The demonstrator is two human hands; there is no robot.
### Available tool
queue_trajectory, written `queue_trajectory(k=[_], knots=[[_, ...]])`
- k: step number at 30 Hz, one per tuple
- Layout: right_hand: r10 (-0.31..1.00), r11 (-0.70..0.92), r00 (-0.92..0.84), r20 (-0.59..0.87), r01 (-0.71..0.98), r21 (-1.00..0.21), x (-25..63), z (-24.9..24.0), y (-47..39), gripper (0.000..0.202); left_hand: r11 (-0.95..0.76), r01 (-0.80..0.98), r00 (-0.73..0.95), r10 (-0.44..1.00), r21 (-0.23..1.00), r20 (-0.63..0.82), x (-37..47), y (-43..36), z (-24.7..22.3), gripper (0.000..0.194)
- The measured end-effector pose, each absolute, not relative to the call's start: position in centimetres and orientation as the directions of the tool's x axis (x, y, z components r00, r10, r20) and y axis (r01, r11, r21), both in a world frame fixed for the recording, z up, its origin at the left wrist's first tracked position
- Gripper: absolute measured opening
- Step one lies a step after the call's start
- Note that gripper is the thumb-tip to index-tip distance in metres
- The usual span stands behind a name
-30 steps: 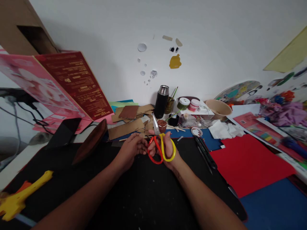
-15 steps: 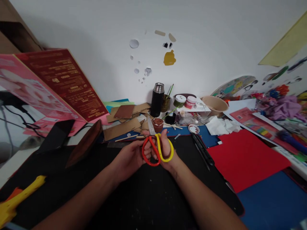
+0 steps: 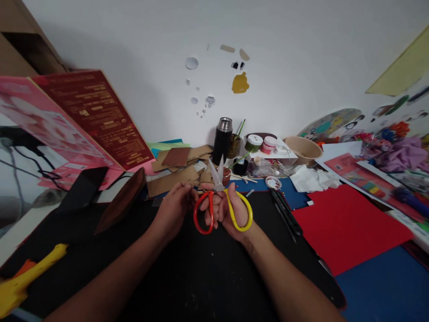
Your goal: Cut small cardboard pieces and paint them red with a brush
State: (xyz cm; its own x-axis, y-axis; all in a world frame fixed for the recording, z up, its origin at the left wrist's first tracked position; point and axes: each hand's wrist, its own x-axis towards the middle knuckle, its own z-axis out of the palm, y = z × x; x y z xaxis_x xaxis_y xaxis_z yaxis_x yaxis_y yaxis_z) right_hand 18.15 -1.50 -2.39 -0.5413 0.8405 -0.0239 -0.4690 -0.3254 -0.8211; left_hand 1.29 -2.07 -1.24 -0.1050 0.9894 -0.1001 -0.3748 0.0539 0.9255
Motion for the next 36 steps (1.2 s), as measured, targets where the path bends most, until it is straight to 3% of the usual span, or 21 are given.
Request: queue_trajectory(k=[4,10,20,36], knots=[[0.855,-0.297,-0.518,-0.036,-0.430,-0.853,17.9,-2.7,-1.7,0.079,-0.020,-0.341,-0.169,0.985,0.940,-0.040,-0.3,-1.0,-0.9,0.024],[0.888,-0.145,-0.459,-0.007,-0.264,-0.954,16.7,-3.2,-3.0,0.066,-0.068,-0.189,-0.136,0.990,0.980,0.042,-0.3,-1.6,-0.3,0.031],[0.887,-0.077,-0.461,-0.021,-0.104,-0.992,16.6,-3.0,-3.5,0.060,-0.136,0.242,-0.146,0.974,0.961,0.175,-1.0,-2.1,1.1,0.042],[0.877,-0.082,-0.476,-0.067,-0.011,-0.997,16.3,-3.1,-3.8,0.059,-0.181,0.347,-0.144,0.959,0.920,0.243,-0.9,-2.2,0.9,0.037]])
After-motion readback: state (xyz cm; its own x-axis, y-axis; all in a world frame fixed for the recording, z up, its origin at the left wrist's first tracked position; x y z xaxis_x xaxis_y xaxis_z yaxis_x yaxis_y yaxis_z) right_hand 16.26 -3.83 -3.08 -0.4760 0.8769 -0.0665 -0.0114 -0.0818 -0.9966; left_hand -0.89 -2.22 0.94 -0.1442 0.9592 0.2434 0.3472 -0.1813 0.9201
